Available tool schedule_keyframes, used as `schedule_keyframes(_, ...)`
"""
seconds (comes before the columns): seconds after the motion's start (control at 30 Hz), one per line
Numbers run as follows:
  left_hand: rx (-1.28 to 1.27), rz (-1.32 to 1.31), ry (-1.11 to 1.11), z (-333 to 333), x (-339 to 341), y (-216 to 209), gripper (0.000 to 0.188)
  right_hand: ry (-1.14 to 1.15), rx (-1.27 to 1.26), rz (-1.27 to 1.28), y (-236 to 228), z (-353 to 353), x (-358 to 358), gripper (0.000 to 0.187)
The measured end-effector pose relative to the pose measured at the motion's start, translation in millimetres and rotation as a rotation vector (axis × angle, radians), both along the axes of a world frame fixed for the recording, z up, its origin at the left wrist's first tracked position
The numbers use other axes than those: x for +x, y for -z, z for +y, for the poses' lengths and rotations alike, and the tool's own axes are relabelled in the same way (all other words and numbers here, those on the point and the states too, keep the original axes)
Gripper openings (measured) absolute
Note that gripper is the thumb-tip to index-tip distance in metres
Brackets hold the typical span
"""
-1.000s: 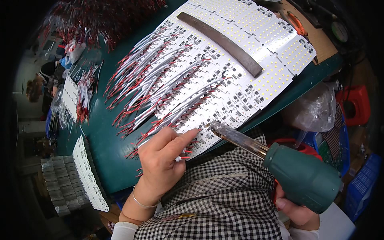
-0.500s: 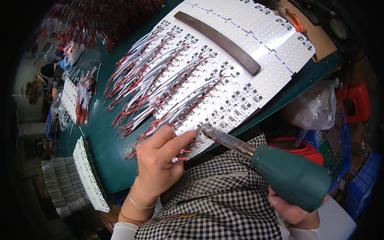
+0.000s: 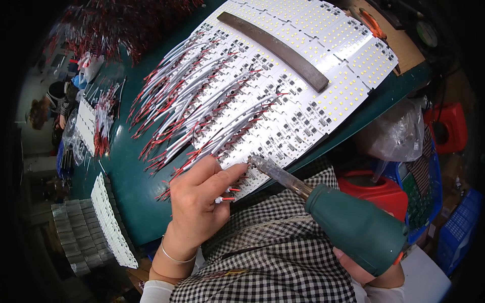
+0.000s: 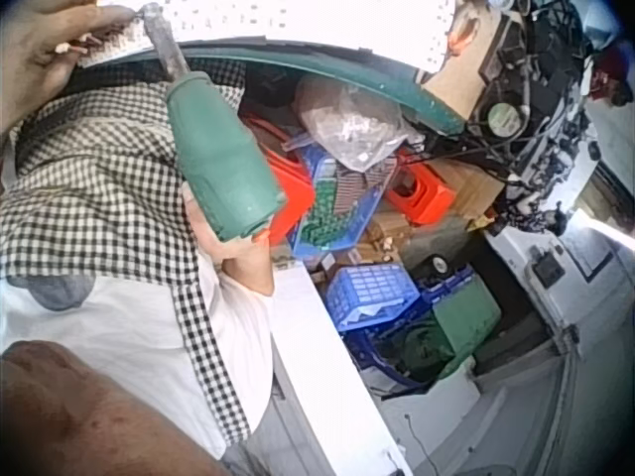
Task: The person solders electrical wires onto an LED panel with a soldering iron, attaching the wires to electronic components on the panel.
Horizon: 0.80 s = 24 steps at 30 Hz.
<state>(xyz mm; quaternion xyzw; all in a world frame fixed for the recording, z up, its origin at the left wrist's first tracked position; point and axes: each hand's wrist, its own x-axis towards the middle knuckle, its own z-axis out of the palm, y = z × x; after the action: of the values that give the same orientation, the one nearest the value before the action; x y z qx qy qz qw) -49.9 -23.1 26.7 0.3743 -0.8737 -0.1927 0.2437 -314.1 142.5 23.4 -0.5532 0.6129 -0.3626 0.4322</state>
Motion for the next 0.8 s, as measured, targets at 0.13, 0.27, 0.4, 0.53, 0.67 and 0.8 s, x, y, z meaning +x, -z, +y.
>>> schedule_keyframes(0.13,-0.005,-0.019,0.002,0,-2,-2,0.048,0.062,-0.145,-0.104,-1,6,7,0.063)
schedule_keyframes(0.27,-0.006,-0.052,-0.003,0,-3,-3,0.047,0.512,-0.037,-0.528,-9,4,19,0.069)
schedule_keyframes(0.4,-0.010,-0.067,-0.004,0,-3,-4,0.047,0.480,-0.028,-0.532,-5,12,13,0.071)
schedule_keyframes(0.53,-0.003,-0.037,0.008,-1,-1,-1,0.049,0.457,-0.047,-0.538,-2,19,9,0.071)
schedule_keyframes(0.67,0.154,0.092,-0.004,-5,-2,0,0.050,0.483,-0.020,-0.527,-5,24,8,0.071)
schedule_keyframes(0.8,0.215,0.139,0.088,-8,2,9,0.041,0.457,0.015,-0.522,-4,32,7,0.070)
